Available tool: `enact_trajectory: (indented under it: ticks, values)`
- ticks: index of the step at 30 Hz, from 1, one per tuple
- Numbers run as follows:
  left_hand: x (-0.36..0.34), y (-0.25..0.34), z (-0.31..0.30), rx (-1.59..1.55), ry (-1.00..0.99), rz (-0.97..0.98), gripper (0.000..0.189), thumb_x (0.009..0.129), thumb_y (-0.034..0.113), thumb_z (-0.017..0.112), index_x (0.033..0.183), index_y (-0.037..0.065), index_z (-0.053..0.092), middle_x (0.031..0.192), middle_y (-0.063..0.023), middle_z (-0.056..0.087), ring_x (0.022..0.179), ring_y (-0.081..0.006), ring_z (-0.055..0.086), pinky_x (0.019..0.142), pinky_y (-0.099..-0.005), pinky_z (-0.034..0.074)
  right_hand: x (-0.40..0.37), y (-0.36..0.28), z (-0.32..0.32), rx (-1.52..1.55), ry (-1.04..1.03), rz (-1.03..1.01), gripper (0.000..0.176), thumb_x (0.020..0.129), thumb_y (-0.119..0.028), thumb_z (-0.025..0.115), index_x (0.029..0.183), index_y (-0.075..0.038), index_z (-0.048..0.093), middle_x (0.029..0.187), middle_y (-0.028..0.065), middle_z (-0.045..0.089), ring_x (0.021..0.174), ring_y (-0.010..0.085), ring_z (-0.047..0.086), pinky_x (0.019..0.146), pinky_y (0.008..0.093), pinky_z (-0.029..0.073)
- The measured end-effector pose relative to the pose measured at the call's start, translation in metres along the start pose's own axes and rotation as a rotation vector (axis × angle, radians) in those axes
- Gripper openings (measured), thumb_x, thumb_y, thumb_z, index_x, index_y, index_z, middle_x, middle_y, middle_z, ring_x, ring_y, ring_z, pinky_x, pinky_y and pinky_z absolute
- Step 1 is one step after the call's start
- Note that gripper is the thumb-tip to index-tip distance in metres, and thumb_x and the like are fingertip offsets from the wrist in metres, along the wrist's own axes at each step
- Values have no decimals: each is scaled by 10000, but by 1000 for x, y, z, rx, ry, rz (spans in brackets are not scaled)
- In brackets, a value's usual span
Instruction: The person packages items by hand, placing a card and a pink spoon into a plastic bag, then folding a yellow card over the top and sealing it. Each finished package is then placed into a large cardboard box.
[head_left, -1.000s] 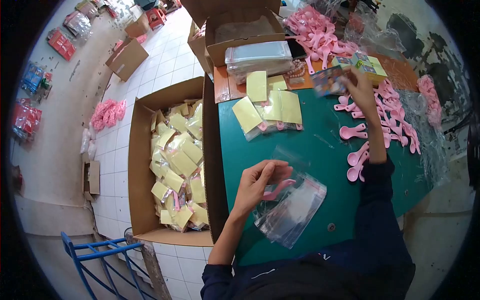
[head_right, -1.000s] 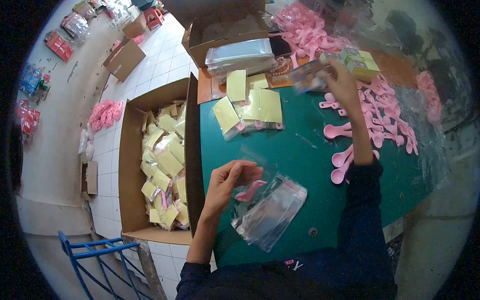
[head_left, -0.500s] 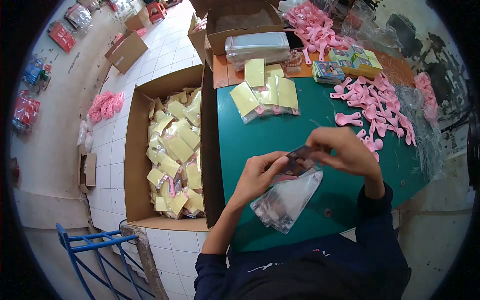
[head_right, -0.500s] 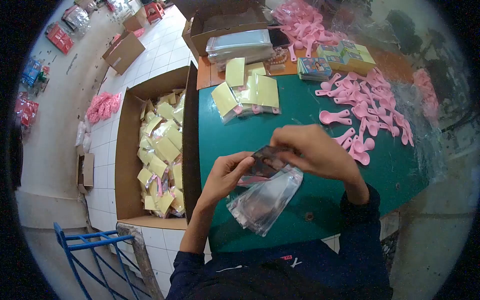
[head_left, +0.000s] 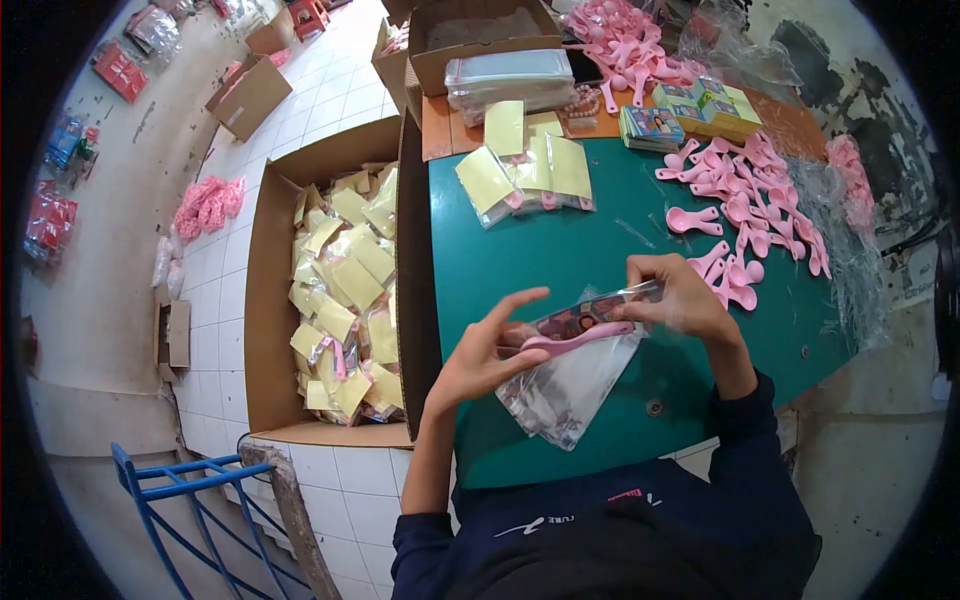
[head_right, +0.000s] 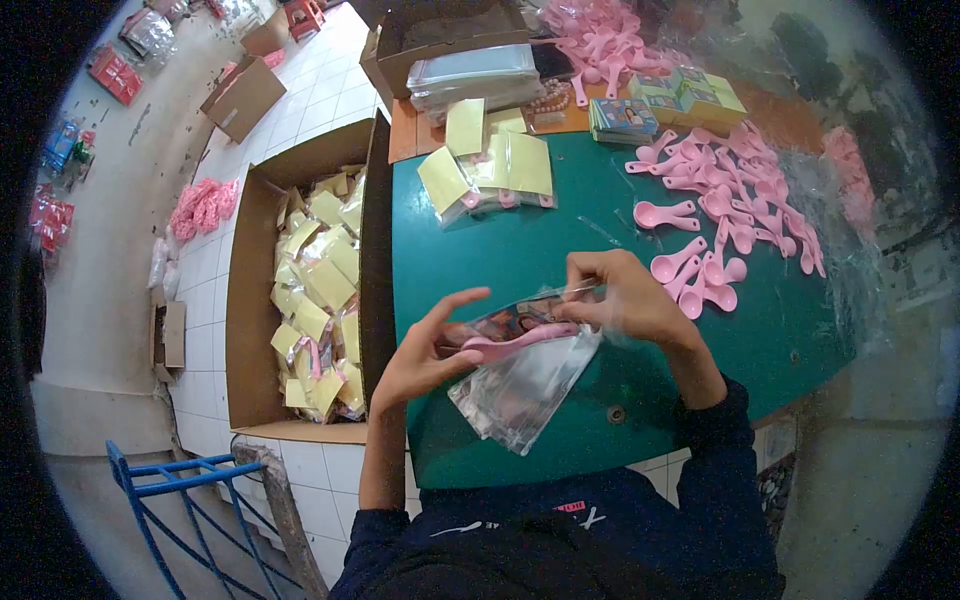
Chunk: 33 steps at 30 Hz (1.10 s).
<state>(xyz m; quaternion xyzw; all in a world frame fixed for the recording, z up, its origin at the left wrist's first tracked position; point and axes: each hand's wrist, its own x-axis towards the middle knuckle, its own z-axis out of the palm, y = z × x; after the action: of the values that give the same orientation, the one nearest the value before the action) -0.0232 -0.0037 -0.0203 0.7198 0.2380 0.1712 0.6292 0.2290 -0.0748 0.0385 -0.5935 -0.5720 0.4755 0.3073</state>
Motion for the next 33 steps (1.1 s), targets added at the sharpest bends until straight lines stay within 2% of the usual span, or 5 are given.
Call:
enact_trajectory:
  ticks: [12,15,16,21,33]
  values:
    - [-11,8,10,-185,-3,-137,754,798,48,681,1408,90,240,872,-96,645,792,-100,602,677,-229,481,-10,36,16,174,55,-66,131,757,-112,718,786,-27,622,685,-9,563,662,53,520,573,218,413]
    - [-8,-11,29,168,450,28,716,882,138,596,1434,109,141,972,-161,626,877,-183,633,708,-273,512,-13,25,25,68,242,-122,179,753,-142,724,827,-6,636,733,23,597,681,74,546,610,223,442]
    - [-12,-10,33,-78,366,-44,696,909,167,545,1437,122,95,1006,-178,613,908,-214,629,719,-293,518,-14,17,29,44,324,-139,199,750,-153,727,839,2,638,749,34,608,688,82,556,626,224,452]
    - [-45,-14,64,-709,177,-274,617,992,245,327,1435,203,-101,1101,-219,568,973,-309,611,776,-381,535,-28,12,56,-297,-185,-329,426,791,-174,653,1163,-30,503,1176,162,496,1029,321,520,869,393,439]
    - [-61,-15,71,-617,255,-348,611,960,50,370,1447,170,22,1068,-180,591,945,-203,607,812,-351,527,-28,18,92,-497,-80,-417,250,694,-114,682,860,-34,513,925,123,460,883,290,459,764,384,402]
